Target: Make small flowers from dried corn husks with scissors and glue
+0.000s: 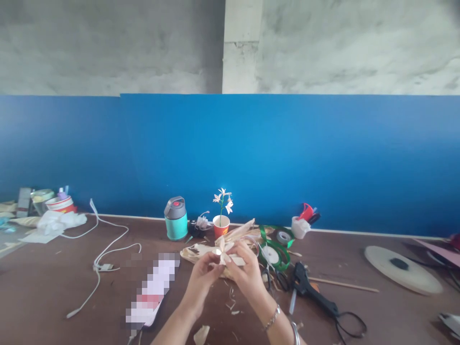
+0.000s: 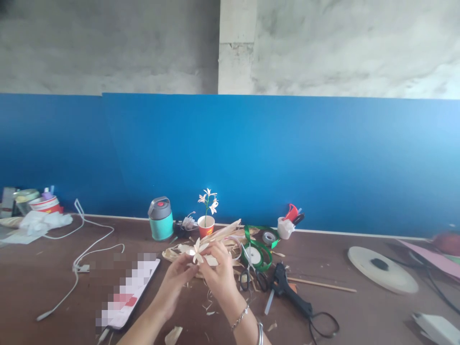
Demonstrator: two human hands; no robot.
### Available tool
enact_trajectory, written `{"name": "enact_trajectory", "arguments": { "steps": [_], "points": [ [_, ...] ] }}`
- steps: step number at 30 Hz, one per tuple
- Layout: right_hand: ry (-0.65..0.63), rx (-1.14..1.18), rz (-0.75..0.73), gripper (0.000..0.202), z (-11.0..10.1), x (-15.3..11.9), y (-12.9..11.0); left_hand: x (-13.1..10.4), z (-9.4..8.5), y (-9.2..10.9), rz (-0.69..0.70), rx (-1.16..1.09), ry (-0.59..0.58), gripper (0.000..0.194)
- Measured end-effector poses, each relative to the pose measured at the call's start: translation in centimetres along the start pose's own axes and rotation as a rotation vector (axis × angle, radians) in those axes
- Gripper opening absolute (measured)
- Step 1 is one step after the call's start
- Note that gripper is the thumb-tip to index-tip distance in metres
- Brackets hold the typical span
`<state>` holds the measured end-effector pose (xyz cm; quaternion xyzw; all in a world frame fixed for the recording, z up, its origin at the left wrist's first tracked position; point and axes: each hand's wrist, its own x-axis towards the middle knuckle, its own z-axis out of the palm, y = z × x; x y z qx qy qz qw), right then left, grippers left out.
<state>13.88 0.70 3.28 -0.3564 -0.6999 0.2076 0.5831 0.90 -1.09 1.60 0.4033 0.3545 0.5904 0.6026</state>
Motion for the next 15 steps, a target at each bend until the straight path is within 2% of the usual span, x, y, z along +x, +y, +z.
{"name": "enact_trajectory", "arguments": {
  "steps": [7, 11, 15],
  "points": [
    [-0.041, 0.126, 0.122, 0.007, 0.8, -0.3, -0.4, 0.0, -0.2, -0.5, 0.082, 0.095, 0.055, 0.025],
    [-0.034, 0.207, 0.146, 0.007, 1.2, -0.5, -0.1, 0.0, -0.6, -0.5, 0.113, 0.133, 0.056, 0.023],
    [-0.069, 0.27, 0.148, 0.008, 1.2, -0.6, 0.1, 0.0, -0.8, -0.4, 0.193, 0.191, 0.112, 0.018]
  ]
}}
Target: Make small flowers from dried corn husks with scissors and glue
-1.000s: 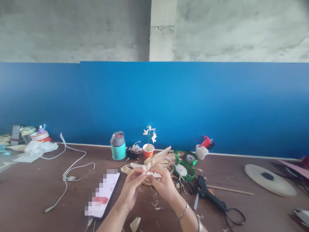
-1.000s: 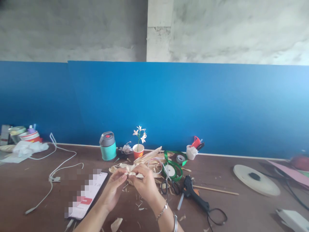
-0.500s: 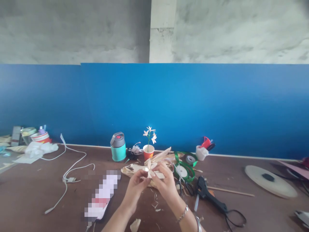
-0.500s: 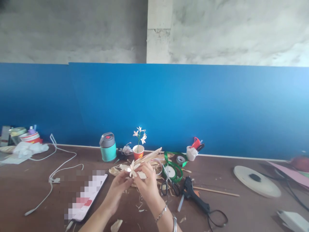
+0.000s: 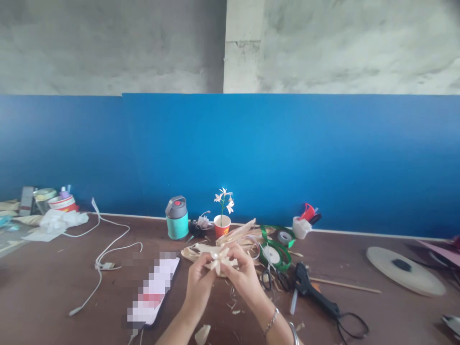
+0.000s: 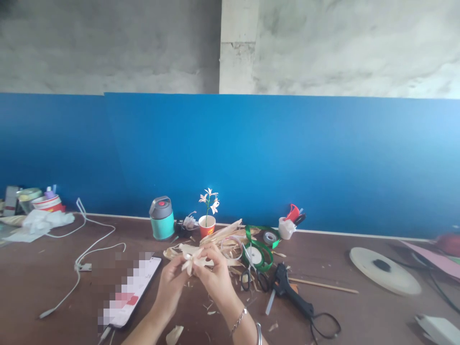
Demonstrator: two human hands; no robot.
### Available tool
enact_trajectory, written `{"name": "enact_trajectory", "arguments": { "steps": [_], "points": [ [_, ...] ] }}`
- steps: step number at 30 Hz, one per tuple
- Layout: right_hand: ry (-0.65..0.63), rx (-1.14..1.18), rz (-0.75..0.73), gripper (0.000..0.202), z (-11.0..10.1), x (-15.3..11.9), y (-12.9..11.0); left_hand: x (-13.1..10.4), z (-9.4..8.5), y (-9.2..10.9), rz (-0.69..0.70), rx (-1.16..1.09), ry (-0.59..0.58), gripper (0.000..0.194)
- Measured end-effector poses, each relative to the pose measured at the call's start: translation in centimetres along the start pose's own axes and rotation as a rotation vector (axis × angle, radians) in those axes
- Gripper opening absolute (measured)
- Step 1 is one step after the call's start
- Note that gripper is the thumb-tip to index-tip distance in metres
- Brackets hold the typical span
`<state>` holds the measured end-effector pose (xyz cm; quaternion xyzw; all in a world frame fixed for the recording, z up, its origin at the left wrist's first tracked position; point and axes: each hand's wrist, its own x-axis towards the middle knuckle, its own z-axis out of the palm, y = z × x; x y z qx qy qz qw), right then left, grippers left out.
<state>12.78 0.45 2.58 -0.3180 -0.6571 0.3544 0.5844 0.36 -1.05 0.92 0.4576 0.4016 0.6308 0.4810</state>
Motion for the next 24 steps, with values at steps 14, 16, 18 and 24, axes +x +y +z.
{"name": "enact_trajectory", "arguments": {
  "steps": [14, 16, 18, 24],
  "points": [
    [-0.027, 0.232, 0.361, 0.024, -2.3, 1.3, -1.3, 0.8, -0.9, -0.9, 0.083, 0.204, 0.019, 0.007],
    [-0.042, 0.311, 0.415, 0.022, -2.0, 1.2, -1.4, 0.7, -0.8, -0.9, 0.115, 0.245, -0.009, 0.007],
    [-0.031, 0.374, 0.46, 0.022, -1.7, 1.2, -1.5, 0.6, -0.8, -0.7, 0.166, 0.29, -0.013, 0.01],
    [0.001, 0.464, 0.559, 0.023, -1.2, 1.0, -1.4, 0.3, -0.9, -0.4, 0.44, 0.453, 0.151, 0.011]
  ]
}}
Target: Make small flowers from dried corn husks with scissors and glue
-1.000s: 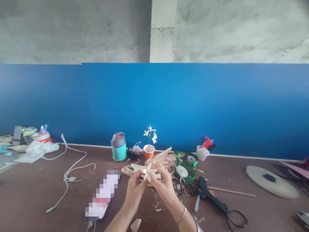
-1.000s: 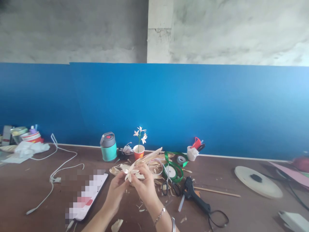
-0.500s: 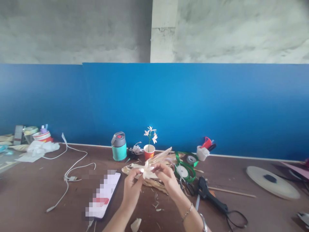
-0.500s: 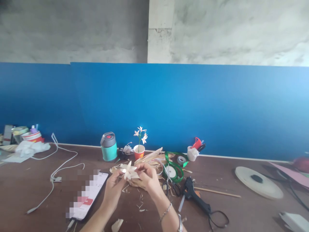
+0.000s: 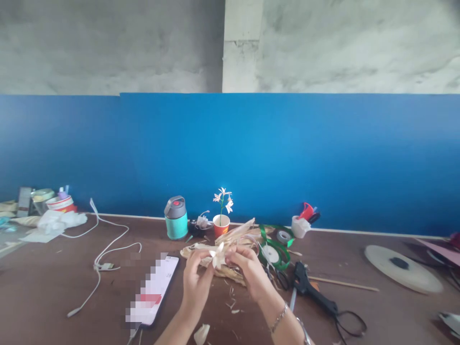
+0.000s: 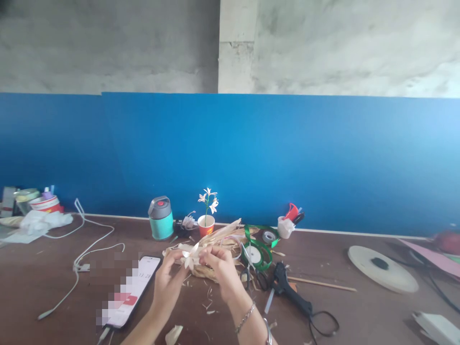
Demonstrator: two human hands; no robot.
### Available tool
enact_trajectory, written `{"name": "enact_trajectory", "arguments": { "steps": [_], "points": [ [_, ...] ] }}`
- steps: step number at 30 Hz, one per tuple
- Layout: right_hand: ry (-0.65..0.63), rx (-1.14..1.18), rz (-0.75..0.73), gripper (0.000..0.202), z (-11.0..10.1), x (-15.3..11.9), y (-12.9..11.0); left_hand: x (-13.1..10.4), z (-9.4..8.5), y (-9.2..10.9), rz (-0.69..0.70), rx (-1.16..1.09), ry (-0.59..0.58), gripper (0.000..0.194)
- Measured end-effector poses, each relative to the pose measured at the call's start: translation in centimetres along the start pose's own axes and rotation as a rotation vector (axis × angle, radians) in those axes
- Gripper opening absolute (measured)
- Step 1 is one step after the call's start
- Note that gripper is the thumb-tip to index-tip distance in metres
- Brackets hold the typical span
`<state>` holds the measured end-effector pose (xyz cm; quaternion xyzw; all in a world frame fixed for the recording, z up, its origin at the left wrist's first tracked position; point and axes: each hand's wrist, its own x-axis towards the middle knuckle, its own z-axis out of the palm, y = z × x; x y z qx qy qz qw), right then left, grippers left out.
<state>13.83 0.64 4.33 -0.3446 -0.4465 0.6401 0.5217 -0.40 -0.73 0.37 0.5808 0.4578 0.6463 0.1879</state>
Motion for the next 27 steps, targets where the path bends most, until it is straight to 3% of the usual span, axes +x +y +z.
{"name": "enact_trajectory", "arguments": {
  "steps": [4, 9, 13, 16, 19, 22, 27],
  "points": [
    [-0.023, -0.032, 0.031, 0.026, 0.2, -0.2, 0.0, 0.0, -0.2, 0.1, 0.128, 0.053, 0.022, 0.006],
    [-0.011, -0.139, -0.013, 0.034, 0.1, -0.1, -0.5, 0.1, -0.3, 0.1, 0.173, 0.067, 0.061, 0.002],
    [0.142, -0.339, -0.154, 0.035, -1.6, 0.3, -1.8, 0.3, -0.1, 0.0, 0.16, 0.048, 0.065, 0.005],
    [0.31, -0.451, -0.158, 0.041, -4.5, 0.6, -3.1, 0.3, 0.1, -0.3, 0.11, 0.029, 0.043, 0.005],
    [0.4, -0.781, -0.165, 0.038, -7.9, 0.5, -4.6, 0.3, 0.1, -0.6, 0.05, 0.017, 0.004, 0.006],
    [0.437, -1.32, -0.011, 0.03, -10.5, -0.4, -5.2, 0.3, 0.1, -0.7, 0.03, 0.003, -0.003, 0.009],
    [0.442, -1.563, 0.166, 0.019, -10.6, -2.1, -2.5, 0.4, 0.1, -0.7, 0.043, -0.003, -0.01, 0.009]
  ]
}}
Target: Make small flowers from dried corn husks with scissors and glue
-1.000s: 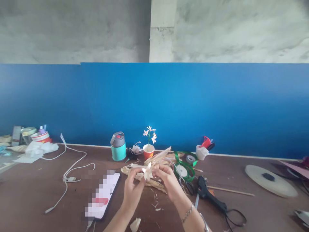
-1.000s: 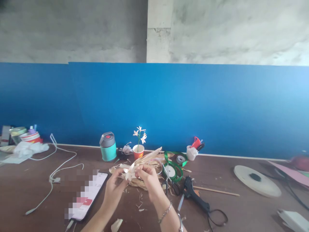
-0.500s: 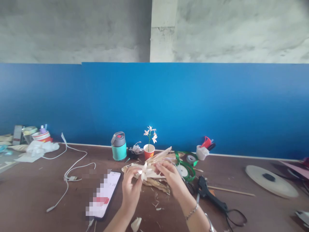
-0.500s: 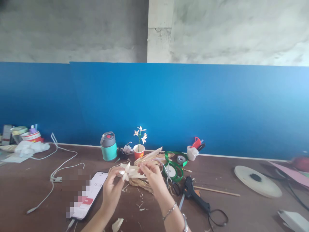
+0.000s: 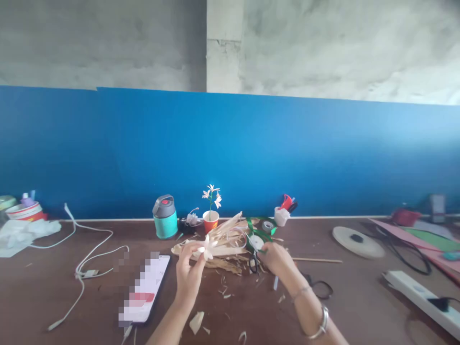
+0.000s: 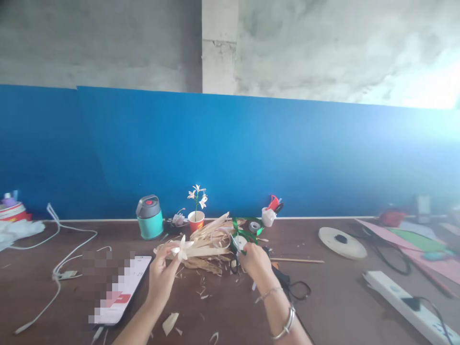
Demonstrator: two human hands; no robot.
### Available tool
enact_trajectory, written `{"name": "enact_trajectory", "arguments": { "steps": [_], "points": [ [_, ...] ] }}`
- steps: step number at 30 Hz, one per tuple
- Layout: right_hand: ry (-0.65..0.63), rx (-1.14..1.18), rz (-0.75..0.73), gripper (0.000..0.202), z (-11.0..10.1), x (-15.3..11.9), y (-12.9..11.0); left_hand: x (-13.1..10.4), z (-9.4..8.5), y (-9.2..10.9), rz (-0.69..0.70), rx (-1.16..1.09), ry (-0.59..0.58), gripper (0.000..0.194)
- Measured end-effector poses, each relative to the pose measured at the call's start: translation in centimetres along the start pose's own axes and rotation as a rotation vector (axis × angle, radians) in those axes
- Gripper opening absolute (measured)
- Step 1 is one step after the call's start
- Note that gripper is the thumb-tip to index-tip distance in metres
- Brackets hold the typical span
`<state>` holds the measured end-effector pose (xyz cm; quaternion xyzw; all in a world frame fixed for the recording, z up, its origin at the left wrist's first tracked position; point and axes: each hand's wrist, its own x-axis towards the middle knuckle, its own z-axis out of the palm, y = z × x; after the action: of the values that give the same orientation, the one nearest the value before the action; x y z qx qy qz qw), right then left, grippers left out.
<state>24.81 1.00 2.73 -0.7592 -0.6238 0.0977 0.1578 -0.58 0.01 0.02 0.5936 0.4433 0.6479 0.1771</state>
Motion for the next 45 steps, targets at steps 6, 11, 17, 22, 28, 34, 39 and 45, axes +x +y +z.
{"name": "enact_trajectory", "arguments": {
  "steps": [6, 11, 17, 22, 28, 34, 39, 45],
  "points": [
    [-0.015, -0.152, 0.04, 0.034, 3.4, -1.6, -1.3, 0.1, 0.1, -0.1, 0.025, -0.042, -0.036, 0.01],
    [0.03, -0.205, 0.047, 0.038, 3.8, -1.7, -0.6, 0.3, -0.1, -0.2, 0.024, -0.061, -0.037, 0.012],
    [0.136, -0.102, 0.059, 0.029, 3.4, -1.3, 0.4, 0.3, -0.2, -0.8, -0.034, -0.083, -0.017, 0.011],
    [0.085, -0.002, 0.031, 0.023, 2.9, -1.0, 0.9, 0.4, -0.2, -0.9, -0.078, -0.092, 0.001, 0.012],
    [0.096, 0.142, -0.011, 0.018, 2.3, -0.9, 1.5, 0.6, -0.3, -1.0, -0.143, -0.033, 0.064, 0.018],
    [-0.197, 0.901, 0.083, 0.037, 2.4, -1.2, 0.4, 0.8, -0.6, -1.5, -0.117, 0.009, 0.104, 0.018],
    [-0.459, 1.403, -0.083, 0.047, 3.1, -3.5, -2.6, 0.7, -0.5, -1.7, -0.051, 0.053, 0.116, 0.015],
    [-0.566, 1.38, -0.264, 0.051, 4.2, -5.7, -5.5, 0.7, -0.4, -0.8, 0.03, 0.079, 0.021, 0.01]
  ]
}}
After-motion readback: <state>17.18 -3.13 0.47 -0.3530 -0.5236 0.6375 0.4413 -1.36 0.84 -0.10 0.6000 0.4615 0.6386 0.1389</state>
